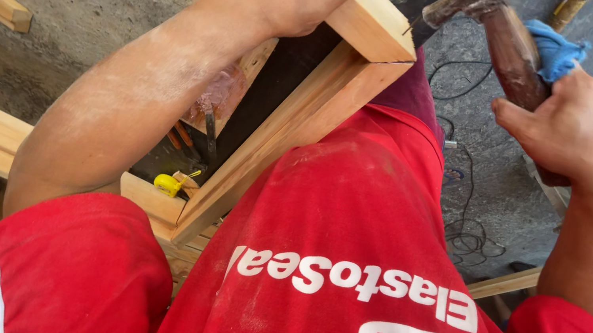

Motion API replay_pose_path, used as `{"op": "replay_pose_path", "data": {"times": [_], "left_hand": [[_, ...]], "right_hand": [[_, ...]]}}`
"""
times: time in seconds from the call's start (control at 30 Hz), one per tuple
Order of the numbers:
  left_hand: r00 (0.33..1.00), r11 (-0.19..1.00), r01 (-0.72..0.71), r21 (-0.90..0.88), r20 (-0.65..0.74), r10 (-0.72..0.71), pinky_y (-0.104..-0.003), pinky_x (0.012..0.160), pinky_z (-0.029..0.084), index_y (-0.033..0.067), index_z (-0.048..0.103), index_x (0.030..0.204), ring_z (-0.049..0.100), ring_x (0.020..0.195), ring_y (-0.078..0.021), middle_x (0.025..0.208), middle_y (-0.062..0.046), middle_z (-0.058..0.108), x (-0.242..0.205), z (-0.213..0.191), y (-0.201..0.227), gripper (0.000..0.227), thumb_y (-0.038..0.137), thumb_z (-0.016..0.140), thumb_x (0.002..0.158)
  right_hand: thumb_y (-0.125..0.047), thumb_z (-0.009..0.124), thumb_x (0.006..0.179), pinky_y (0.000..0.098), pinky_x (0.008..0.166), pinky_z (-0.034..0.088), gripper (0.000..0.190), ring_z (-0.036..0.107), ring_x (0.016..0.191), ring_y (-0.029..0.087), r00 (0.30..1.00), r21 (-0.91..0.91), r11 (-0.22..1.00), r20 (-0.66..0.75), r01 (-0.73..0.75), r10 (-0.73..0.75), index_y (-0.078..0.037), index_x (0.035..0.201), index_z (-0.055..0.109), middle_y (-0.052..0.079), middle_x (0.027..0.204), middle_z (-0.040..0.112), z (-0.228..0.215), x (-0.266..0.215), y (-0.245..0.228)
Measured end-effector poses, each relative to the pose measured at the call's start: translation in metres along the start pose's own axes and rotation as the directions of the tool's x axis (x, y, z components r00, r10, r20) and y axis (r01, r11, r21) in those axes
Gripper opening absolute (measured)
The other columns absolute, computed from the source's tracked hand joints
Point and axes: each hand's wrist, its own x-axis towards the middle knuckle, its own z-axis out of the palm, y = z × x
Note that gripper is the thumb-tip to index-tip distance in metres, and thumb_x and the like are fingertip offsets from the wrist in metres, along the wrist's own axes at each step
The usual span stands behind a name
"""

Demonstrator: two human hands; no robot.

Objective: The person measures a wooden frame with a tape measure, applies wood filler to a corner joint, and hammers the joint to secure it. The person then re-measures the frame to verify alignment.

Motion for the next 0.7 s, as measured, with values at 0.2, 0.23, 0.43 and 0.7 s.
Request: {"op": "replay_pose_path", "data": {"times": [0.2, 0.23, 0.43, 0.7], "left_hand": [[0.994, 0.998, 0.065, 0.019, 0.086, -0.066, -0.041, 0.073, 0.057, 0.0102, 0.077, 0.089, 0.073, 0.093, -0.0276, 0.097, -0.004, 0.071, -0.001, -0.009, -0.001, 0.022, 0.002, 0.077, 0.069], [0.981, 0.995, 0.093, 0.036, 0.166, -0.098, -0.041, 0.072, 0.057, 0.0107, 0.077, 0.095, 0.073, 0.092, -0.0287, 0.097, -0.007, 0.072, 0.000, -0.010, 0.001, 0.023, 0.002, 0.075, 0.073], [0.998, 0.999, -0.023, 0.047, 0.056, 0.021, -0.042, 0.068, 0.058, 0.0084, 0.076, 0.077, 0.074, 0.085, -0.0313, 0.087, -0.008, 0.074, 0.016, -0.051, 0.007, 0.014, 0.002, 0.075, 0.066], [1.000, 0.992, 0.015, -0.129, 0.010, -0.013, -0.045, 0.065, 0.058, 0.0076, 0.075, 0.085, 0.074, 0.082, -0.0350, 0.088, -0.013, 0.074, 0.016, -0.037, 0.002, 0.012, 0.003, 0.072, 0.074]], "right_hand": [[-0.034, 0.085, 0.091, 0.0405, 0.065, 0.058, 0.047, 0.071, 0.063, 0.029, 0.992, 0.050, 0.997, -0.120, 0.052, -0.046, 0.011, 0.084, 0.071, 0.022, 0.070, 0.070, -0.021, 0.020, 0.016], [-0.033, 0.084, 0.092, 0.0402, 0.065, 0.058, 0.046, 0.071, 0.063, 0.029, 0.992, 0.052, 0.997, -0.113, 0.059, -0.052, 0.011, 0.085, 0.071, 0.022, 0.071, 0.070, -0.014, 0.018, 0.016], [-0.029, 0.082, 0.097, 0.0382, 0.066, 0.058, 0.040, 0.072, 0.067, 0.028, 0.994, 0.047, 0.995, -0.074, 0.085, -0.082, 0.009, 0.087, 0.074, 0.020, 0.076, 0.073, -0.011, 0.026, 0.016], [-0.019, 0.087, 0.085, 0.0367, 0.055, 0.056, 0.029, 0.067, 0.052, 0.021, 0.970, 0.103, 0.968, -0.109, 0.227, -0.216, 0.005, 0.084, 0.071, 0.014, 0.062, 0.070, -0.004, 0.016, 0.023]]}}
